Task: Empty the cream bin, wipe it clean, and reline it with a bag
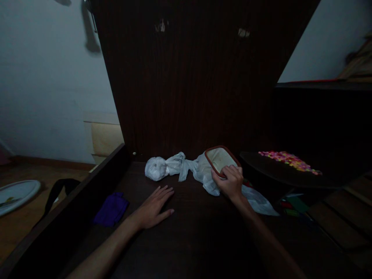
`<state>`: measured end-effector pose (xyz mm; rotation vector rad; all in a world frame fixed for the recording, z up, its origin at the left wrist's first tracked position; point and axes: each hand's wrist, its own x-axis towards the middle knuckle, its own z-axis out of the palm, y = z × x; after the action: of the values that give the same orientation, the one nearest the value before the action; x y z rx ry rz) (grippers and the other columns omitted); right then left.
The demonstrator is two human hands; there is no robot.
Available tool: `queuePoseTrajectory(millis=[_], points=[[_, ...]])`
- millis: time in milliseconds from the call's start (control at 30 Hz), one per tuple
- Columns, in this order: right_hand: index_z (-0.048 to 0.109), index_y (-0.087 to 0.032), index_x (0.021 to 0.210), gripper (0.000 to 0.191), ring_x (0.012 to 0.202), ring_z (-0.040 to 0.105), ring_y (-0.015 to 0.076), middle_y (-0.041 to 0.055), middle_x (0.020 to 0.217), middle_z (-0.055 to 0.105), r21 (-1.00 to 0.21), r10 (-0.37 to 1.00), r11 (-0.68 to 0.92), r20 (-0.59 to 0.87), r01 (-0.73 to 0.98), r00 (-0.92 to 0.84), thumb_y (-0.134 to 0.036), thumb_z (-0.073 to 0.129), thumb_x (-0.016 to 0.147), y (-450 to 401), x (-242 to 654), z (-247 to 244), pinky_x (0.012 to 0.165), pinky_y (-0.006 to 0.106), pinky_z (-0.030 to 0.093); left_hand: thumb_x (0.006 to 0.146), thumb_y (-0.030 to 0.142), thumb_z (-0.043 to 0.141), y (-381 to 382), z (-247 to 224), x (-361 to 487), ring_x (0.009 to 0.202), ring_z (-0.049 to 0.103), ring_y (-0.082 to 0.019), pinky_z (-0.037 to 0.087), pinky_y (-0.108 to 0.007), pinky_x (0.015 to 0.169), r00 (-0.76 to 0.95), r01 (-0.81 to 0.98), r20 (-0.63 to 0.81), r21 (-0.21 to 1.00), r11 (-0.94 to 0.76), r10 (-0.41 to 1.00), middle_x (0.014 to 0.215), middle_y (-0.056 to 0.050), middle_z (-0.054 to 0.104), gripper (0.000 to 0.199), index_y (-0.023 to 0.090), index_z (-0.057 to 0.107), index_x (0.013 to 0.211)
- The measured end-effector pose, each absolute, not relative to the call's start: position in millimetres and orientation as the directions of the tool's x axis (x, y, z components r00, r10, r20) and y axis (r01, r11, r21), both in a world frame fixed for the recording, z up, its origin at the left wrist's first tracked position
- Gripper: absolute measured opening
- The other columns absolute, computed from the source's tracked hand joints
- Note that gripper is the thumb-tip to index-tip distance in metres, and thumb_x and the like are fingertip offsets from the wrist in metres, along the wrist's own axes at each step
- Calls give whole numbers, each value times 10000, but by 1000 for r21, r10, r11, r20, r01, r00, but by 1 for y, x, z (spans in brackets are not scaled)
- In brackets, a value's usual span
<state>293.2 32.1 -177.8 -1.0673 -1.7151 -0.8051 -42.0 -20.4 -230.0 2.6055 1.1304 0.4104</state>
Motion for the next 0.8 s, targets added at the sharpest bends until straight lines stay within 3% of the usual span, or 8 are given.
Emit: queuePoseTrajectory(millis=[200,333,567,667,733,800], points=[[374,-246,603,403,549,442,160,-49,519,424,5,237,642,950,767,-205,-251,692,851,6,273,-173,623,345,329,970,463,550,-25,-224,-39,1425,468,-336,414,-548,1178,525,626,325,479,-615,787,1530,-185,489,640,172,379,1514],[381,-249,634,343,558,438,167,-41,548,428,-42,237,776,944,630,-229,-226,678,803,-11,251,-169,606,352,323,942,466,596,-29,-221,-36,1403,476,-346,409,-567,1168,434,562,378,596,-573,818,1512,-213,470,696,158,339,1512],[341,-250,665,293,548,430,169,-39,573,407,-189,284,930,914,317,-290,-268,625,737,-34,215,-164,606,367,322,772,602,751,-36,-230,-35,1493,313,-415,280,-635,1211,342,364,469,732,-575,814,1612,-232,284,1097,182,142,1582],[351,-254,684,262,538,425,171,-41,578,385,-239,303,943,902,230,-306,-308,604,722,-41,208,-168,602,371,346,674,666,801,-38,-232,-34,1463,363,-427,303,-626,1205,372,274,470,768,-579,800,1564,-238,362,1232,164,143,1587],[431,-251,726,210,570,474,188,-23,616,451,-280,339,934,892,222,-298,-362,609,739,-46,207,-172,640,395,403,631,670,829,-40,-232,-31,1414,431,-423,339,-620,1188,384,243,467,782,-575,797,1492,-223,458,1250,165,189,1580],[552,-239,860,223,718,581,242,38,783,596,-309,380,913,882,267,-277,-431,621,769,-50,209,-176,778,476,460,620,657,842,-42,-231,-27,1382,466,-416,364,-616,1174,375,221,477,787,-576,795,1465,-213,485,1245,173,207,1576]])
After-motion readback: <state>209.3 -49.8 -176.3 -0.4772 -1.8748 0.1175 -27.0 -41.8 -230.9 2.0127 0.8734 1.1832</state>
